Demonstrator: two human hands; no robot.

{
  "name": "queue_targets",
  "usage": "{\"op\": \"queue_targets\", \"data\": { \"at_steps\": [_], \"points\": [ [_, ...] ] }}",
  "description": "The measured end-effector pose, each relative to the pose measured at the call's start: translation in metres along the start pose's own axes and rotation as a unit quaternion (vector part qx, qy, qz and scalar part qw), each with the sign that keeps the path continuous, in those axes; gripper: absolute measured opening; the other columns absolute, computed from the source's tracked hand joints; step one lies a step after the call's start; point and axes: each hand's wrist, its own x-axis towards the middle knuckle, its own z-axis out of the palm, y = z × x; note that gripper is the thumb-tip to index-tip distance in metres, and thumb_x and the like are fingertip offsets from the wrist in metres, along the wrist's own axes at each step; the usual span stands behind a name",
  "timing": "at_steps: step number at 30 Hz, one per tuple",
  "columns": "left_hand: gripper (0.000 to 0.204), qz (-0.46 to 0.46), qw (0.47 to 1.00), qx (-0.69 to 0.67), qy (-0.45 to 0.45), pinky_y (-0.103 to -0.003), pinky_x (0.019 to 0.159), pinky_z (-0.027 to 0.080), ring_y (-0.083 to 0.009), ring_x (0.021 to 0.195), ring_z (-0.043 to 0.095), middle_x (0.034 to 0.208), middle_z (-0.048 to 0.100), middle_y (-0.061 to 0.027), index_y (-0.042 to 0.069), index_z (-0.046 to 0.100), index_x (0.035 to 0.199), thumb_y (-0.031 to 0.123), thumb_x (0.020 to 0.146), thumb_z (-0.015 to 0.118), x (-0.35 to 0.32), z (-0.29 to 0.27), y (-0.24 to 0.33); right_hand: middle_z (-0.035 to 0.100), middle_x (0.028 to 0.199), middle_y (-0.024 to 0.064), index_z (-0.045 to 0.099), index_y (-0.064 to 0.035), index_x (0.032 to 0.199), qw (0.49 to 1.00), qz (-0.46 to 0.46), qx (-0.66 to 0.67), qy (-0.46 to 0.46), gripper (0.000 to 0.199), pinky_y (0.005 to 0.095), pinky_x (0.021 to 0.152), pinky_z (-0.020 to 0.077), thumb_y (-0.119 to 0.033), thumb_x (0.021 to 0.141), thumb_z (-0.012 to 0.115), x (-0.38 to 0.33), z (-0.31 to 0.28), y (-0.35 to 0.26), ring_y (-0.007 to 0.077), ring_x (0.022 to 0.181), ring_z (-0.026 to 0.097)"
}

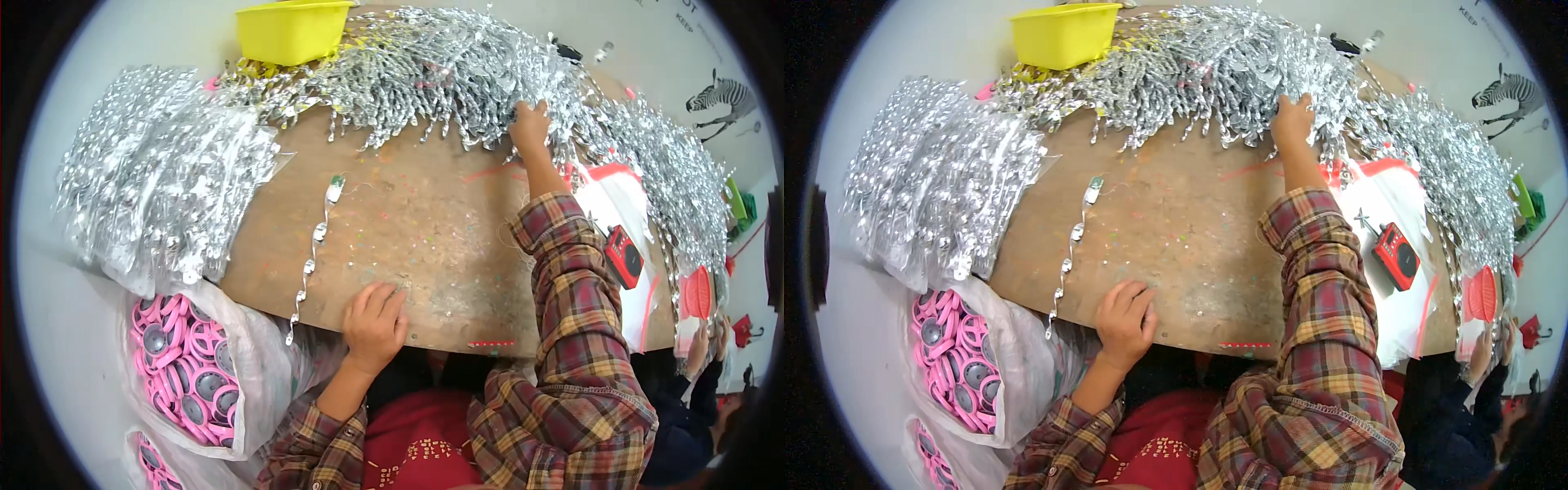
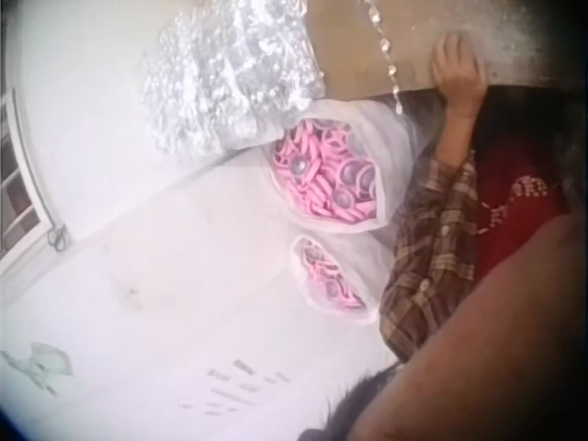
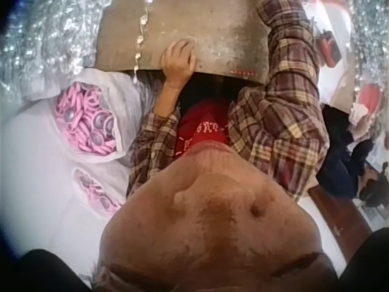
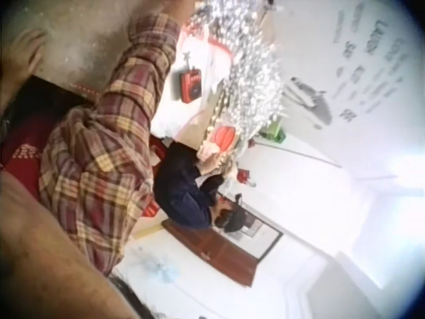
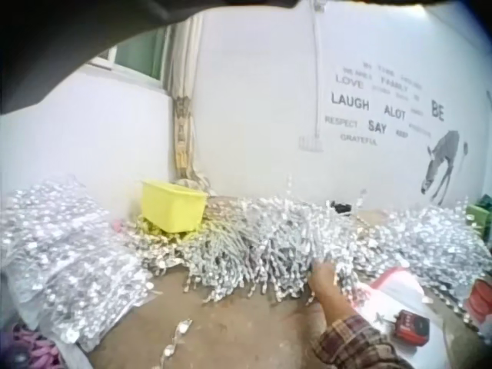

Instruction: Preparing and packaging silver leaf-shaped decorative items into plastic bags.

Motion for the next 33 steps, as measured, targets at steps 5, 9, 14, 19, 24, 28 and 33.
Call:
{"op": "queue_targets", "data": {
  "at_steps": [5, 9, 14, 19, 24, 28, 33],
  "points": [
    [0.024, 0.011, 1.0, -0.015, 0.007, -0.04, 0.081, 0.048, -0.0296, 0.097, 0.059, 0.099, 0.063, -0.0071, 0.008, 0.066, 0.094, 0.008, 0.07, 0.064, -0.003, 0.005, -0.002, 0.051, 0.112, 0.0279, 0.067, -0.0125, 0.086, 0.99, 0.032, 0.127, -0.046, 0.018, 0.0441, 0.082, 0.0496, -0.007, 0.069, 0.065, -0.016, -0.02, 0.013, 0.0394, 0.098, 0.058],
    [0.022, 0.018, 1.0, -0.02, -0.009, -0.04, 0.082, 0.048, -0.0302, 0.097, 0.059, 0.099, 0.063, -0.0081, 0.007, 0.066, 0.094, 0.008, 0.072, 0.063, 0.001, 0.002, 0.0, 0.047, 0.109, 0.0245, 0.066, -0.0095, 0.092, 0.988, -0.033, 0.149, -0.039, 0.023, 0.045, 0.077, 0.0497, -0.002, 0.07, 0.064, -0.056, -0.059, 0.018, 0.0407, 0.085, 0.06],
    [0.022, 0.031, 0.999, -0.031, 0.0, -0.041, 0.084, 0.047, -0.03, 0.098, 0.058, 0.1, 0.062, -0.0092, 0.006, 0.065, 0.095, 0.01, 0.074, 0.062, -0.003, 0.006, -0.004, 0.047, 0.104, 0.0201, 0.064, -0.0107, 0.094, 0.974, -0.035, 0.208, -0.076, 0.027, 0.0413, 0.077, 0.0486, -0.003, 0.069, 0.065, -0.139, -0.101, 0.018, 0.0365, 0.085, 0.056],
    [0.027, 0.023, 0.999, -0.039, -0.023, -0.041, 0.09, 0.045, -0.0334, 0.101, 0.056, 0.105, 0.062, -0.0122, 0.005, 0.063, 0.102, 0.008, 0.076, 0.062, -0.003, 0.007, -0.002, 0.043, 0.12, 0.0229, 0.062, -0.0117, 0.107, 0.954, -0.006, 0.246, -0.172, 0.035, 0.0394, 0.08, 0.0491, -0.011, 0.073, 0.068, -0.241, -0.167, -0.016, 0.0361, 0.095, 0.057],
    [0.036, 0.013, 0.993, -0.106, -0.042, -0.042, 0.09, 0.043, -0.0344, 0.106, 0.054, 0.109, 0.06, -0.0147, 0.006, 0.06, 0.114, 0.012, 0.079, 0.062, 0.017, 0.01, 0.015, 0.041, 0.127, 0.0218, 0.054, -0.0156, 0.126, 0.939, -0.075, 0.301, -0.147, 0.053, 0.0422, 0.083, 0.0482, -0.024, 0.077, 0.071, -0.292, -0.195, -0.028, 0.0387, 0.104, 0.054],
    [0.042, -0.082, 0.957, -0.27, -0.069, -0.04, 0.093, 0.042, -0.0364, 0.107, 0.054, 0.114, 0.059, -0.0188, 0.003, 0.056, 0.12, 0.021, 0.083, 0.064, 0.051, 0.034, 0.047, 0.039, 0.136, 0.0213, 0.045, -0.0172, 0.137, 0.928, -0.127, 0.323, -0.136, 0.064, 0.0413, 0.087, 0.0475, -0.03, 0.08, 0.07, -0.293, -0.215, -0.021, 0.0369, 0.11, 0.053],
    [0.061, -0.158, 0.941, -0.285, -0.093, -0.041, 0.092, 0.043, -0.0367, 0.109, 0.054, 0.118, 0.055, -0.0232, 0.003, 0.053, 0.125, 0.04, 0.078, 0.068, 0.083, 0.071, 0.043, 0.036, 0.143, 0.0197, 0.048, -0.0122, 0.135, 0.909, -0.135, 0.337, -0.204, 0.055, 0.0394, 0.09, 0.0464, -0.018, 0.084, 0.066, -0.31, -0.244, -0.008, 0.0335, 0.114, 0.054]
  ]
}}
